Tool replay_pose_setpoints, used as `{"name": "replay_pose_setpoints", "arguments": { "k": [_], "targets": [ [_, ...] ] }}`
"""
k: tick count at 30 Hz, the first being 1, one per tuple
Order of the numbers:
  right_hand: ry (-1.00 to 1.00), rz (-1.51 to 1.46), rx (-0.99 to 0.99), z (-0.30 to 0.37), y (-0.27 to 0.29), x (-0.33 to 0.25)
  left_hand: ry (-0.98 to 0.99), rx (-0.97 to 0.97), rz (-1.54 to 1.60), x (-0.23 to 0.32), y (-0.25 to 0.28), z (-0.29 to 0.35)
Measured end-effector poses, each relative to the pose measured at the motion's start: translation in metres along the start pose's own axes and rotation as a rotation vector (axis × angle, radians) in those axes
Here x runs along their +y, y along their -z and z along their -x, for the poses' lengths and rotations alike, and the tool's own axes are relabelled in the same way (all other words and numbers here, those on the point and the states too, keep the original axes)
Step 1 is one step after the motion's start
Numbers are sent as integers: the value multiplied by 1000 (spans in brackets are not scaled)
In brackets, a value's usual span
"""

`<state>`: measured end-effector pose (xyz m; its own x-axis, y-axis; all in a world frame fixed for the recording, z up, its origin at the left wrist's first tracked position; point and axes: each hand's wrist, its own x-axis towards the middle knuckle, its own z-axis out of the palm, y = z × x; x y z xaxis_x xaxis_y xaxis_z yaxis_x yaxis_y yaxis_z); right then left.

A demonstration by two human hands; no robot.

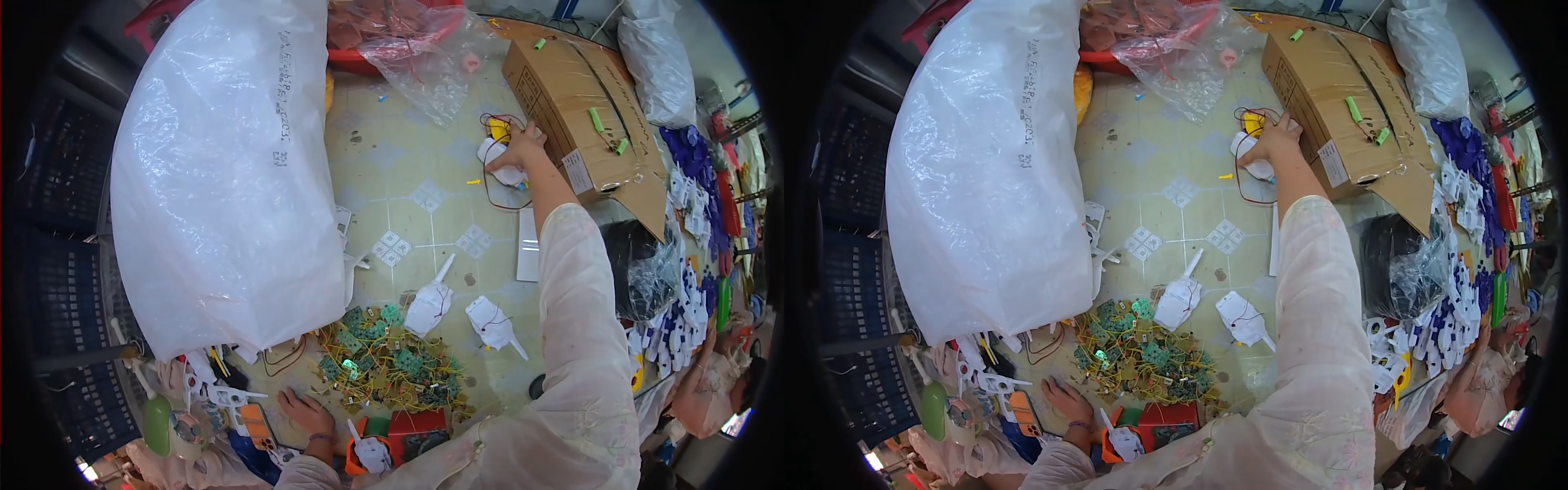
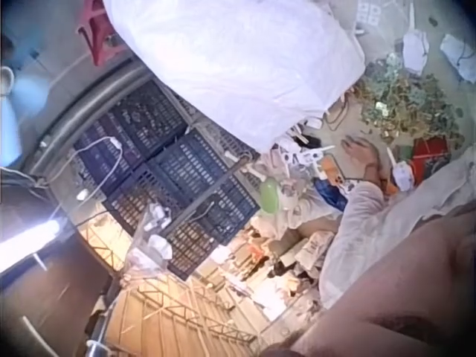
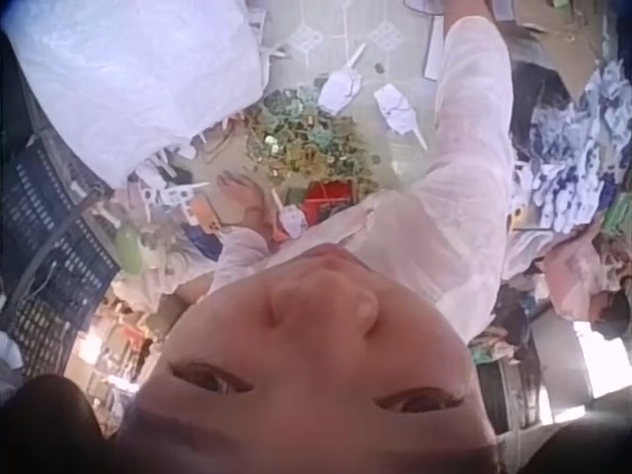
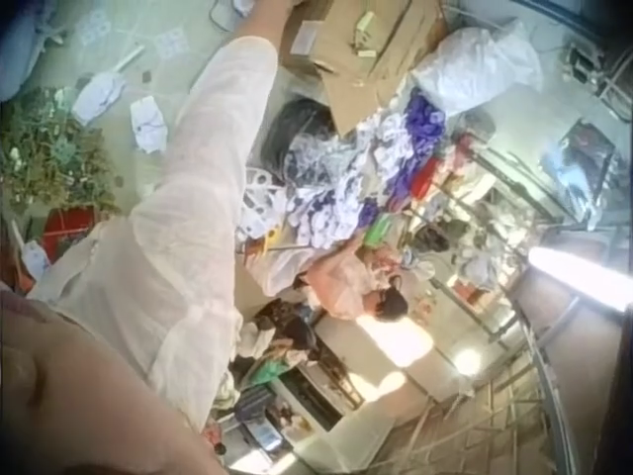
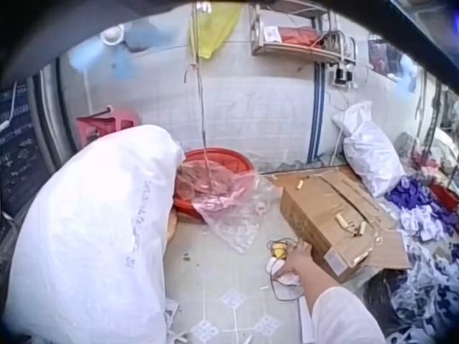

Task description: Soldering wires and circuit boards to assemble or repair small electronic toys at a factory workbench.

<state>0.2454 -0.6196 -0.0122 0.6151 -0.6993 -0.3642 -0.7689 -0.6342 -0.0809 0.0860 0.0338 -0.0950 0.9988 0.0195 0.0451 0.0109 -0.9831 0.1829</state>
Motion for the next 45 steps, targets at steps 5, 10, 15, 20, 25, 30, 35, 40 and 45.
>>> {"name": "replay_pose_setpoints", "arguments": {
  "k": [5,10,15,20,25,30,35,40,45],
  "targets": [
    [-36,166,-77,-6,0,-14,12,16,-3,-4,3,0],
    [-11,198,25,-6,-10,1,-14,2,-6,1,2,-2],
    [222,197,180,15,-24,-1,-13,15,-15,-3,4,0],
    [211,67,515,32,-56,3,-19,45,-47,-1,1,3],
    [122,-89,383,39,-51,25,-31,58,-40,0,2,4],
    [383,-109,762,62,-62,38,-39,45,2,-11,0,2],
    [464,-136,749,98,-42,59,80,152,430,-26,31,-6],
    [576,-172,745,131,-11,82,-264,264,662,82,115,-62],
    [741,-15,756,168,16,102,-790,208,652,225,126,-127]
  ]
}}
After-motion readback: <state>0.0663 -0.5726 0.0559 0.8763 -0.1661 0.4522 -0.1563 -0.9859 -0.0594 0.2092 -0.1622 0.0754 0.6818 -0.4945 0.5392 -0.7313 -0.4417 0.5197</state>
